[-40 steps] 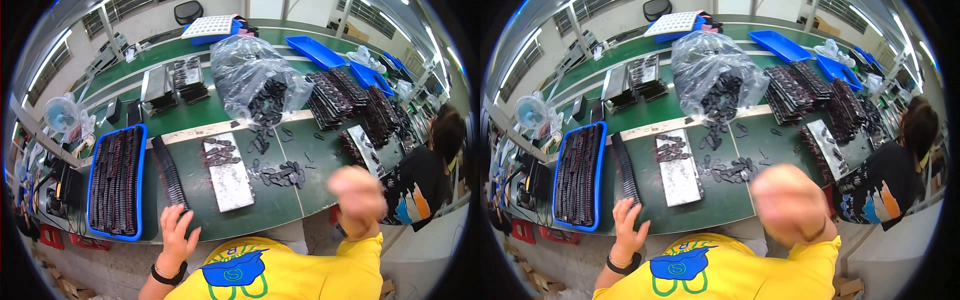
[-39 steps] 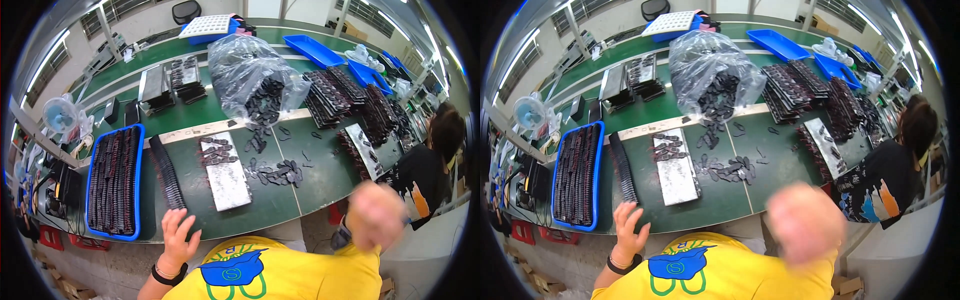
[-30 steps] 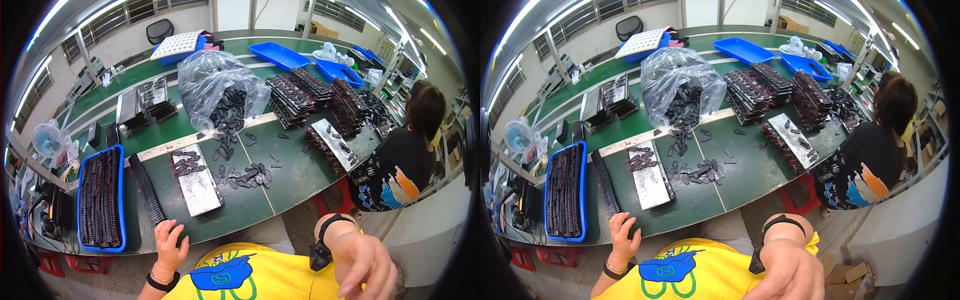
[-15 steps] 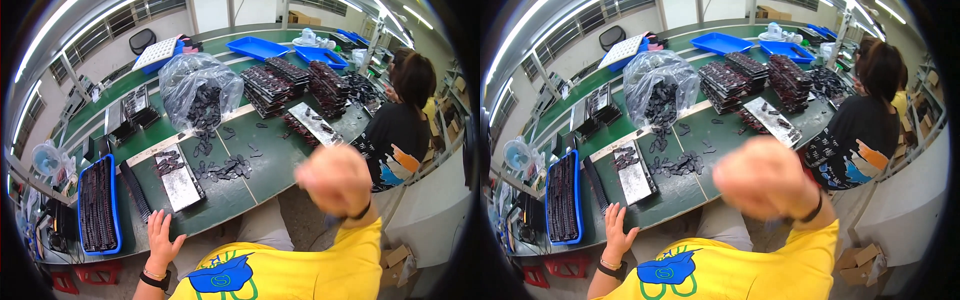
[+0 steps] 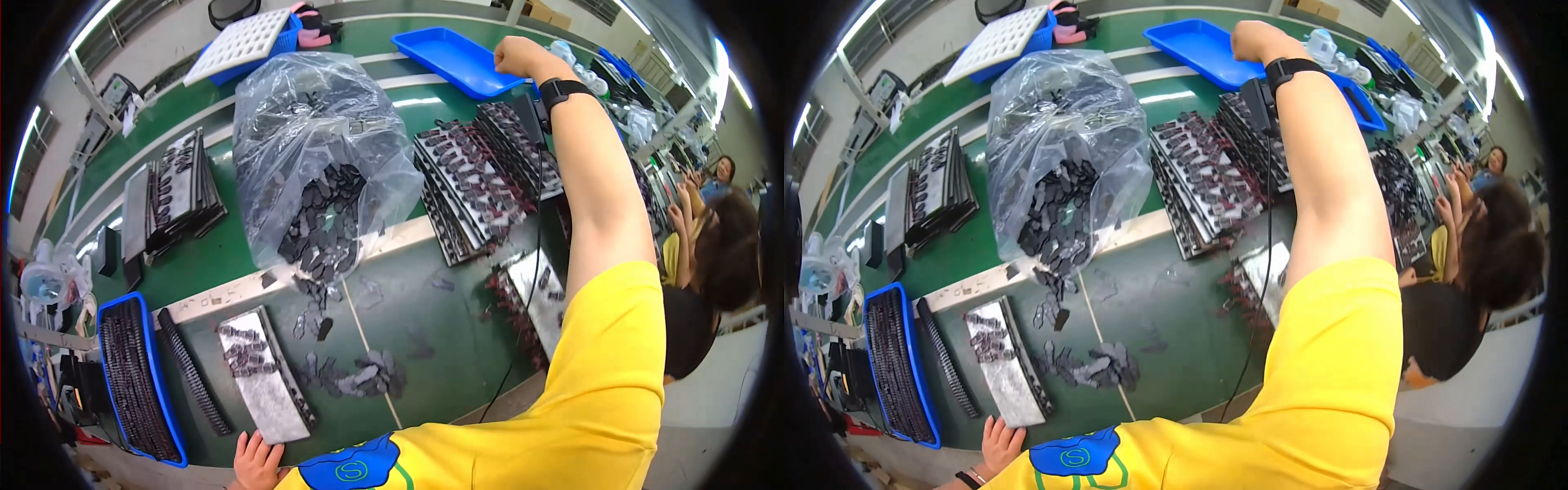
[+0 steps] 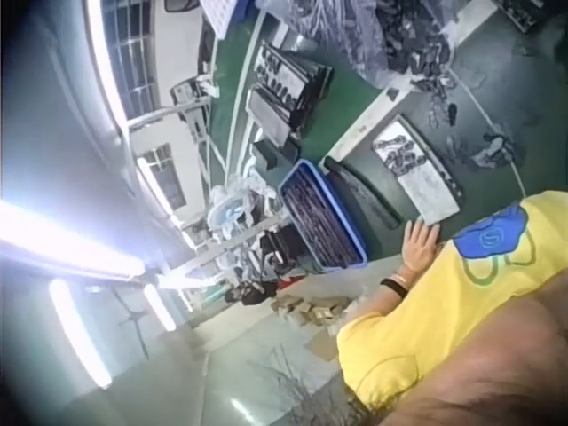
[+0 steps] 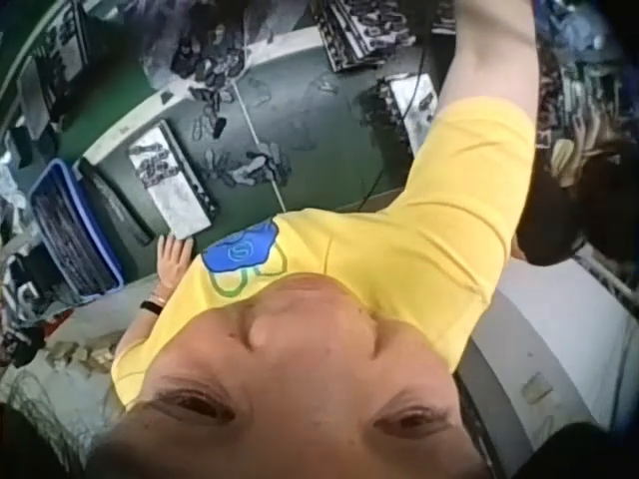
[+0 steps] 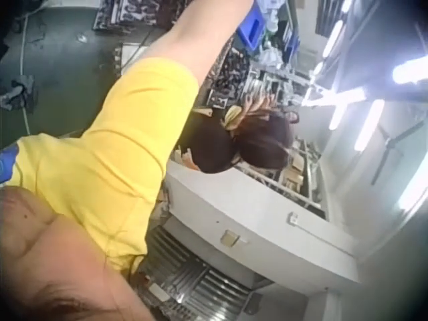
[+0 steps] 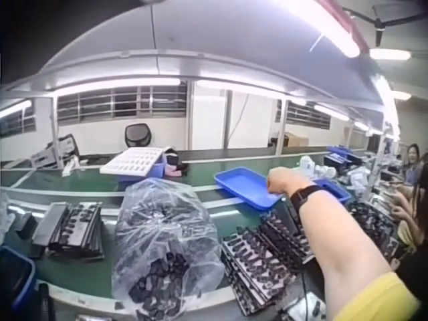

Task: The person picks up a speaker and a plastic housing by hand, fits the speaker into the housing, and presses them together. They then place the assembled unit onto a metal plate and repeat the process.

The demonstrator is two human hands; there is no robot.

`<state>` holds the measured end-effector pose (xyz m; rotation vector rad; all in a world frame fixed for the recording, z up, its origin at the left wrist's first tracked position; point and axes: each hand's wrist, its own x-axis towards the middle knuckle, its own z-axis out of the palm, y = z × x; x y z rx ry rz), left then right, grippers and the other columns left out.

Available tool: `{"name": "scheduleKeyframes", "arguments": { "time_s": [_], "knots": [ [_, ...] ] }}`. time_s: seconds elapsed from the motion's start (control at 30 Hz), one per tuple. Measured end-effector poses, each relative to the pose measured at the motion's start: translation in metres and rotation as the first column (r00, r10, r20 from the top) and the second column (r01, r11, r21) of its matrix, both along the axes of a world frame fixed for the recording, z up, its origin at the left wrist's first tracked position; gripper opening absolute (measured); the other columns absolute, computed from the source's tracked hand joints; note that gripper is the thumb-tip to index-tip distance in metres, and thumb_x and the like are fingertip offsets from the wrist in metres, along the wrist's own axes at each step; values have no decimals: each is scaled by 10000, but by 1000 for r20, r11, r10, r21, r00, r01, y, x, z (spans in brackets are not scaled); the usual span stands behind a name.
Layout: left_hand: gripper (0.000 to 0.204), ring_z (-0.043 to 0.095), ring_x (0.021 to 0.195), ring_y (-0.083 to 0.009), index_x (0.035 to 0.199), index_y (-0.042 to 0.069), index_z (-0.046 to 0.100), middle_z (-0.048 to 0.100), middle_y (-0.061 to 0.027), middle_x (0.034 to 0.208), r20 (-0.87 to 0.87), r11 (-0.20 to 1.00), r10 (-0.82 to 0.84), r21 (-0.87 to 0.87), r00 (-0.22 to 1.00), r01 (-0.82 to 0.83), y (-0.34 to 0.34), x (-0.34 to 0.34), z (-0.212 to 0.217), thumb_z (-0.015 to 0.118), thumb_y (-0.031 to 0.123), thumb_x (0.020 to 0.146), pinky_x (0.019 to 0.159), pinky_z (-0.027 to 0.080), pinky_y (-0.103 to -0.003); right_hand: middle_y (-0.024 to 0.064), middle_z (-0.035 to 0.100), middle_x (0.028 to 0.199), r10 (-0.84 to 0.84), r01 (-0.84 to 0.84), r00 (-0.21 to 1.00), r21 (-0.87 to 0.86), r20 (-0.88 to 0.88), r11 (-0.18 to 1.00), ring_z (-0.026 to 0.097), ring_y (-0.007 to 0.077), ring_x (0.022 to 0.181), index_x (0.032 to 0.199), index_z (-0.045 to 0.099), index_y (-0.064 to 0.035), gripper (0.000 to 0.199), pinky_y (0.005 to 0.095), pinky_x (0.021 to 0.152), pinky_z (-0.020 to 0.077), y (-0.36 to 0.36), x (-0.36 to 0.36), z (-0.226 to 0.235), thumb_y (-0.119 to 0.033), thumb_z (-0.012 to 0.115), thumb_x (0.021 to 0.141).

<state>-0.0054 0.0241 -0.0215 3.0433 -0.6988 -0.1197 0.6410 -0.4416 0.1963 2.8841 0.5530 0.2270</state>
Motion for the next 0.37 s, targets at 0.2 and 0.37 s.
{"name": "scheduleKeyframes", "arguments": {
  "time_s": [0.2,0.37],
  "knots": [
    [324,485,1127,-320,971,120,631,562,-111,1110,-173,996,47,-62,984,-59,-3,5,11,589,343,740,1019,302,-572,110,694,1009,-53,32,924,-62,-378,998,644,294,971,993,718,-146,264,423,834,498,-2,98,-50,-277,688,767],
    [309,460,1159,-313,974,127,636,538,-119,1157,-285,991,62,-99,957,-94,-9,11,20,585,320,738,1049,263,-566,105,665,1135,-181,80,860,-225,-477,971,561,227,1160,1147,681,-187,401,326,1026,370,15,126,-88,-383,693,798]
  ]
}}
